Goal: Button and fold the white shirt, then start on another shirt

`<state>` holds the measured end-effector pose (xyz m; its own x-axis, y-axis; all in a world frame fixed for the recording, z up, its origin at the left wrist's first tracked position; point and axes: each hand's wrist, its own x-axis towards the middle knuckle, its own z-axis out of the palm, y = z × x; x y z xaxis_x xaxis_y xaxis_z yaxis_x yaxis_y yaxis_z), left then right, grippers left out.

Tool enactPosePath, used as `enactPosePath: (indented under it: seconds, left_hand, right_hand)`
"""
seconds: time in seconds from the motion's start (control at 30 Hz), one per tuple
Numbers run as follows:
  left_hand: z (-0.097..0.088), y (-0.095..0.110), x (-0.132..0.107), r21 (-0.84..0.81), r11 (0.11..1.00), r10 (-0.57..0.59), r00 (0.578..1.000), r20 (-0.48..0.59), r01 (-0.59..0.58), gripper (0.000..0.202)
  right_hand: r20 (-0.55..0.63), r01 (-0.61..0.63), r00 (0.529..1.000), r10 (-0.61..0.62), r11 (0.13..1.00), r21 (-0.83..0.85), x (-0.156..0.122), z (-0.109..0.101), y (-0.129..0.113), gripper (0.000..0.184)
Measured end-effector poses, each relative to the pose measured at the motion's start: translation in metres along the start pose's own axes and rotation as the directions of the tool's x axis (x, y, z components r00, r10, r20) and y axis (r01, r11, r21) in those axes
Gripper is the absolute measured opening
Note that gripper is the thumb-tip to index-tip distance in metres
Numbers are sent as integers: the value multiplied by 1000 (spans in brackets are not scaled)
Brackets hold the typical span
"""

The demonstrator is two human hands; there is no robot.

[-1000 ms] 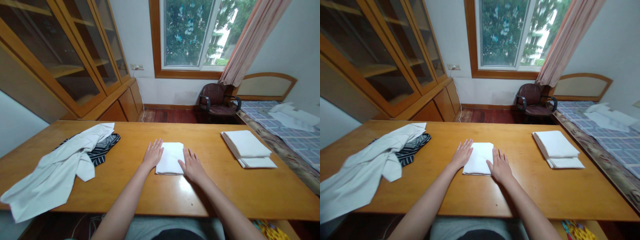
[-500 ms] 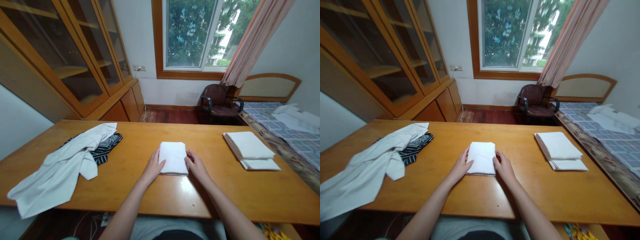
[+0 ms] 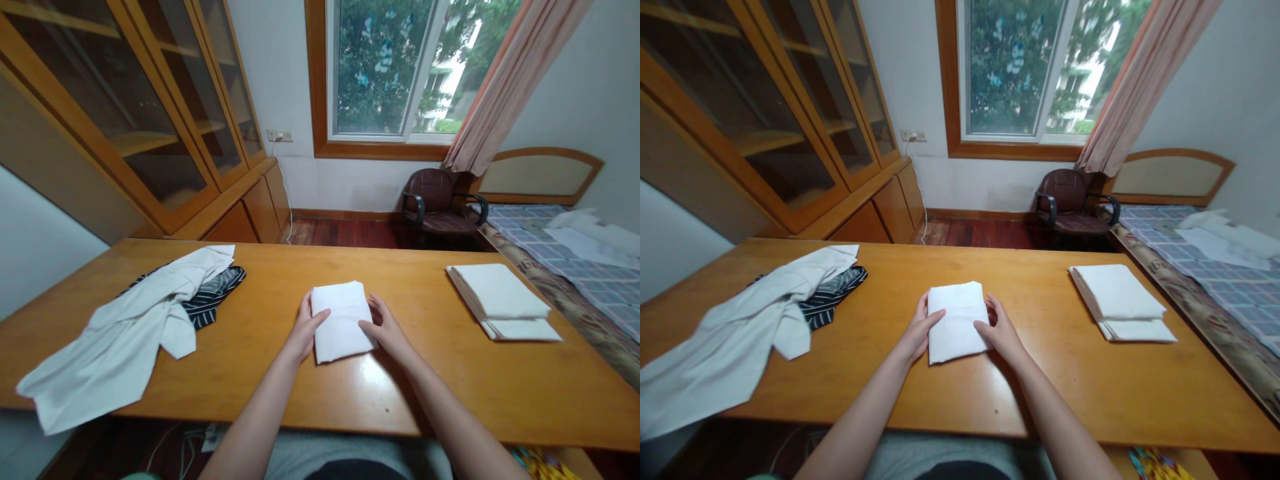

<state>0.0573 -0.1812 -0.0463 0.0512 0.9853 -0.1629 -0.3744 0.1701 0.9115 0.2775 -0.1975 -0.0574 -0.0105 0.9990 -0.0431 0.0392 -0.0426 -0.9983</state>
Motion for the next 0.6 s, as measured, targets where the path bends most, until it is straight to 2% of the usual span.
enactPosePath:
  seconds: [0.13,0.23,0.33,0.47,0.6]
  left_hand:
    - [9,6,-1,24,999,32,998,59,-33,94]
    - [14,9,-1,52,995,75,992,105,-81,95]
    - [16,10,-1,83,989,112,986,124,-123,92]
    - [12,16,1,87,989,105,975,195,-123,82]
    - [1,32,10,63,997,13,949,315,-35,62]
  right_hand:
    - [-15,28,999,-28,999,21,1,2,-8,86]
    - [-14,-46,999,47,998,45,3,1,-14,87]
    - [21,-111,994,110,992,54,5,0,-21,76]
    - [62,-99,994,92,989,110,4,2,-29,68]
    - [130,-87,990,61,976,202,1,2,-35,66]
